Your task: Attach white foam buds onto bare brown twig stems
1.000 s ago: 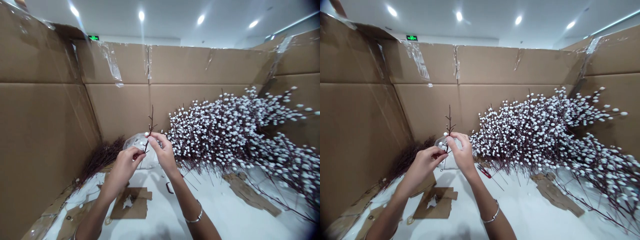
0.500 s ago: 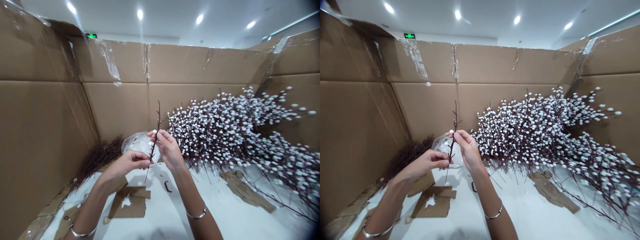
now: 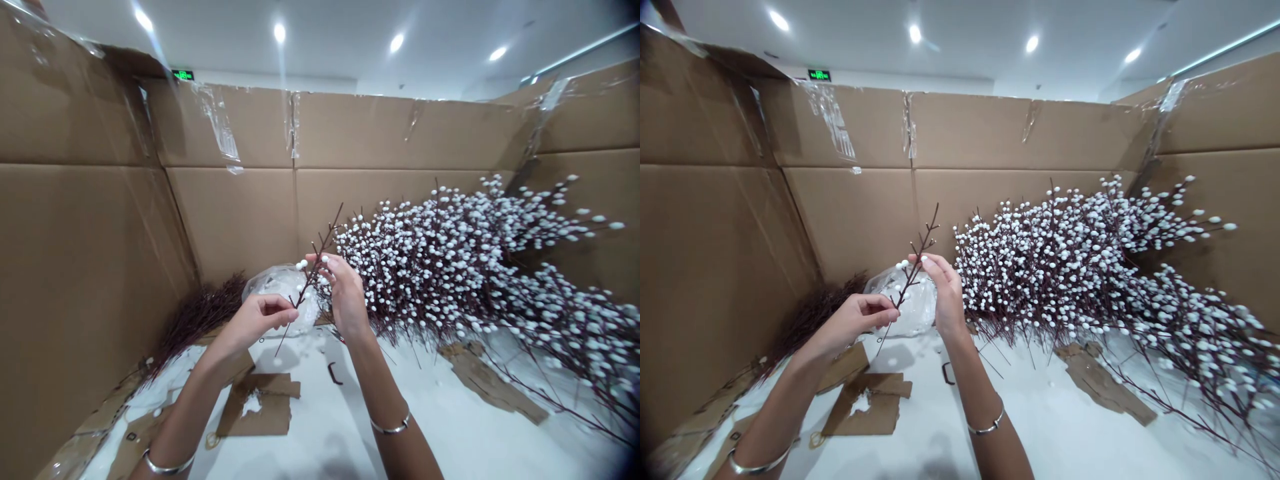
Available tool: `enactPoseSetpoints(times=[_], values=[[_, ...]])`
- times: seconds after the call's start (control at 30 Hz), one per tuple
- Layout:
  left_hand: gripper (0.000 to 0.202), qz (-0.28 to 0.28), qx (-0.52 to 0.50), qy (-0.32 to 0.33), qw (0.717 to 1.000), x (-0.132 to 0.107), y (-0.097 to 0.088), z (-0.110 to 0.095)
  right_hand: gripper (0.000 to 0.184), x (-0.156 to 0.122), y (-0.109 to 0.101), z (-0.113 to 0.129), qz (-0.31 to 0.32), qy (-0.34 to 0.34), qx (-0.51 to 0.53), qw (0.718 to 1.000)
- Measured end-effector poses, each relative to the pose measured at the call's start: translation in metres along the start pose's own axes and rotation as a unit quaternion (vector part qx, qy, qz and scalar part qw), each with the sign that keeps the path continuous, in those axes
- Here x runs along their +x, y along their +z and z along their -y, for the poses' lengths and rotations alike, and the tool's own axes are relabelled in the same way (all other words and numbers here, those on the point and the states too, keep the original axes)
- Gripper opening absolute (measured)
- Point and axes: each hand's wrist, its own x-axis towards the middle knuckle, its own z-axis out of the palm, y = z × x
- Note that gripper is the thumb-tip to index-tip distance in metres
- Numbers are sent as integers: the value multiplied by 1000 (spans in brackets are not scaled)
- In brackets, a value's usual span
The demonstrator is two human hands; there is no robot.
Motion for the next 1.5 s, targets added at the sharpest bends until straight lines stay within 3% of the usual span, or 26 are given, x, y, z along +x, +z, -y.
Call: enactPoseSetpoints(times=[0.3,0.43,0.53,0.63,0.77,0.9,1.5], values=[[22,14,3,-3,1000,2,1,5,15,0,-2,-2,-16,-26,-51,998],[30,-87,-78,1,993,1,-10,6,14,0,1,-6,-3,-12,-23,1000],[32,-187,-125,27,974,-2,-16,3,15,-3,8,-9,13,16,-10,1000],[26,-245,-184,67,949,-3,-15,1,16,-9,17,-12,40,35,-22,998],[24,-261,-283,96,918,-3,-8,-3,15,-16,28,-16,75,30,-24,996],[30,-282,-314,100,901,-1,0,-8,16,-20,33,-21,80,11,-31,996],[13,-319,-209,159,911,-2,4,-5,19,-21,35,-16,84,-7,-59,995]])
